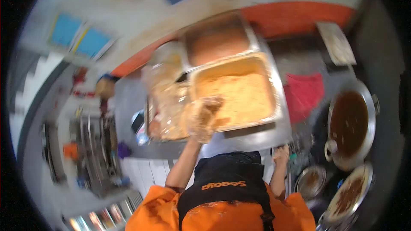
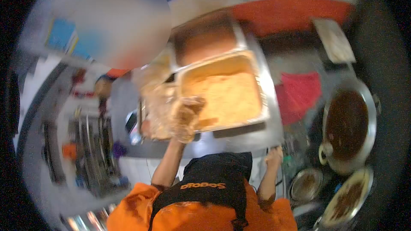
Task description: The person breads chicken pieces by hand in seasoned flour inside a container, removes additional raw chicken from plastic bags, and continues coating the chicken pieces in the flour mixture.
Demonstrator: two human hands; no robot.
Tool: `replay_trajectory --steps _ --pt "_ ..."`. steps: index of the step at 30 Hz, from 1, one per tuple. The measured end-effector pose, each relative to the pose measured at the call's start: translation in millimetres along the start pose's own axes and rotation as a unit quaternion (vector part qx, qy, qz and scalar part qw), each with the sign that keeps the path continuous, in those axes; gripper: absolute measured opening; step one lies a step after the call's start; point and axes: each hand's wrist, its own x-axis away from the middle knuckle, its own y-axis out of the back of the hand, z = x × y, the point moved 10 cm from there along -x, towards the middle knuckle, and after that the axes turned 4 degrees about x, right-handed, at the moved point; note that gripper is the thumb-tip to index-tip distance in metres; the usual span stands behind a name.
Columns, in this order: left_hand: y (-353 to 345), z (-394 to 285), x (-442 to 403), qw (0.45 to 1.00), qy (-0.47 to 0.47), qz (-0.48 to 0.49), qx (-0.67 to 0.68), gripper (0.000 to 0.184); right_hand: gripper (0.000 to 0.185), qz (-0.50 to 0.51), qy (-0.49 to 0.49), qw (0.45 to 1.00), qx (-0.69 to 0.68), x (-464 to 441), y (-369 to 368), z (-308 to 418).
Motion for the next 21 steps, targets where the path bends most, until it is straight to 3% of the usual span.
replay_trajectory --steps 3,4,7,9,12,13,16,19,21 --pt "6 -27 22 0.998 0.016 -0.023 -0.057 0.023 0.037 0.083 -0.012 0.996 -0.022 -43 -2 3" --pt "31 -33 47 0.983 0.013 -0.069 -0.169 0.026 0.041 0.064 0.040 0.996 -0.040 -41 -12 10" --pt "111 -50 131 0.943 0.051 -0.301 -0.133 0.029 0.049 0.001 0.109 0.992 -0.057 -57 -5 9" --pt "156 -73 169 0.916 0.036 -0.339 -0.211 0.028 0.050 -0.049 0.041 0.998 0.004 -112 48 -10" --pt "164 -132 183 0.867 -0.086 -0.368 -0.325 0.021 0.047 -0.024 0.048 0.997 0.059 -95 51 3" --pt "165 -145 185 0.903 -0.127 -0.367 -0.183 0.022 0.047 -0.020 0.051 0.996 0.069 -86 45 8" --pt "202 -164 223 0.871 -0.194 -0.417 -0.176 0.026 0.047 -0.010 0.062 0.993 0.105 -58 33 28" --pt "214 -170 229 0.873 -0.181 -0.433 -0.134 0.026 0.047 -0.014 0.101 0.984 0.145 -21 32 71" --pt "208 -182 226 0.812 -0.111 -0.463 -0.339 0.024 0.046 -0.025 0.148 0.973 0.176 7 38 113"
